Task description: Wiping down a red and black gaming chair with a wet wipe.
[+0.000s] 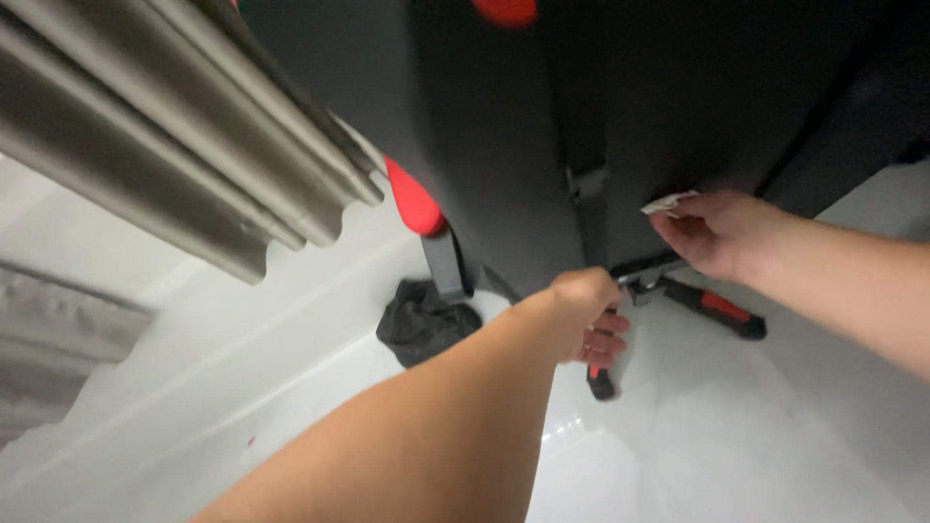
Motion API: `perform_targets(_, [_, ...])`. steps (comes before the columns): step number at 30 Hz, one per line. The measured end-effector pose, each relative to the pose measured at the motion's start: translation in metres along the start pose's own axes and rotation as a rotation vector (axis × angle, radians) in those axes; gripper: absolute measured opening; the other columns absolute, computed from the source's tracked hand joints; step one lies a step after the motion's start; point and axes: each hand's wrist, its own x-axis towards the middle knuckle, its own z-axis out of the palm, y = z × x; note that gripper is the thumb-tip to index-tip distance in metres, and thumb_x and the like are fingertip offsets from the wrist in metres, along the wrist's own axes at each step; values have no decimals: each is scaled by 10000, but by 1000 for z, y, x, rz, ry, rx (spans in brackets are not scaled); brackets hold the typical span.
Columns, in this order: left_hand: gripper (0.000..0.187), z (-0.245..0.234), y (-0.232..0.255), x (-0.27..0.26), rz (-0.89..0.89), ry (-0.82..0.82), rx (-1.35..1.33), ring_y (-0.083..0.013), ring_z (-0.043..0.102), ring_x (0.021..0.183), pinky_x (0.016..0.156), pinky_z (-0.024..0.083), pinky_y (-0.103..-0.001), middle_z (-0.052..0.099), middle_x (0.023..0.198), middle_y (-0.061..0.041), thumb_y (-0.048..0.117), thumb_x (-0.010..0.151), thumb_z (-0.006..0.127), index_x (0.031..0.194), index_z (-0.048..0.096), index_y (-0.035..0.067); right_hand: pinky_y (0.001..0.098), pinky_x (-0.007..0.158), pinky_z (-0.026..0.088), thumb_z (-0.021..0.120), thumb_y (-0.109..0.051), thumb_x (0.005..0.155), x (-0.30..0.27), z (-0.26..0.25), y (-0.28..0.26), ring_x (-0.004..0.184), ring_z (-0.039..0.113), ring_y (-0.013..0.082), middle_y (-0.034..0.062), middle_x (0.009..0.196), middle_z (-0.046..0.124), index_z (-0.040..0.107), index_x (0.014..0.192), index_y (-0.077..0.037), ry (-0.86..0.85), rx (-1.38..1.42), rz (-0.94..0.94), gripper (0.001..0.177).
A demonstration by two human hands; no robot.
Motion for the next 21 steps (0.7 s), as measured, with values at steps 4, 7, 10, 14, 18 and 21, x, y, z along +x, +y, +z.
perform_targets(4, [414,3,25,-13,22,-23,36,-396,659,1059,961,529,-584,671,1205,-173,261,957,526,1300,581,36,285,928,587,582,11,979,-178,96,-48,1035,719,208,115,1149,692,622,1120,7,10,-31,-46,147])
perform_targets(7, [416,-1,43,-16,49,-48,39,-378,655,1033,947,527,-579,680,1169,-156,288,949,525,1289,594,57,295,927,587,572,15,965,-240,130,-68,1036,705,210,111,1138,678,619,1108,-8,-26,-21,-151,152])
perform_targets(10, [424,-6,52,-18,72,-62,26,-378,647,1023,946,516,-587,676,1151,-150,311,941,522,1290,585,79,284,901,591,598,-19,970,-211,117,-68,1040,721,193,95,1132,694,642,1112,-25,34,-128,-283,149])
perform_targets(14, [428,-11,48,-7,87,-46,7,-400,640,1047,960,505,-595,670,1165,-169,325,947,520,1295,559,79,302,891,597,601,-12,969,-62,44,-38,1024,698,215,88,1122,670,627,1114,-47,128,-136,-115,151])
perform_targets(18, [409,-15,25,0,100,-1,-1,-405,655,1050,956,527,-595,675,1176,-174,281,932,528,1274,577,61,294,873,599,623,-35,963,34,-9,3,1041,719,204,79,1121,713,667,1108,-58,164,-179,31,154])
perform_targets(21, [392,-13,9,14,82,-3,-13,-403,655,1044,957,532,-591,674,1183,-170,253,936,531,1270,574,53,267,853,601,653,-43,956,75,-25,17,1027,736,198,78,1093,726,689,1086,-70,243,-171,106,138])
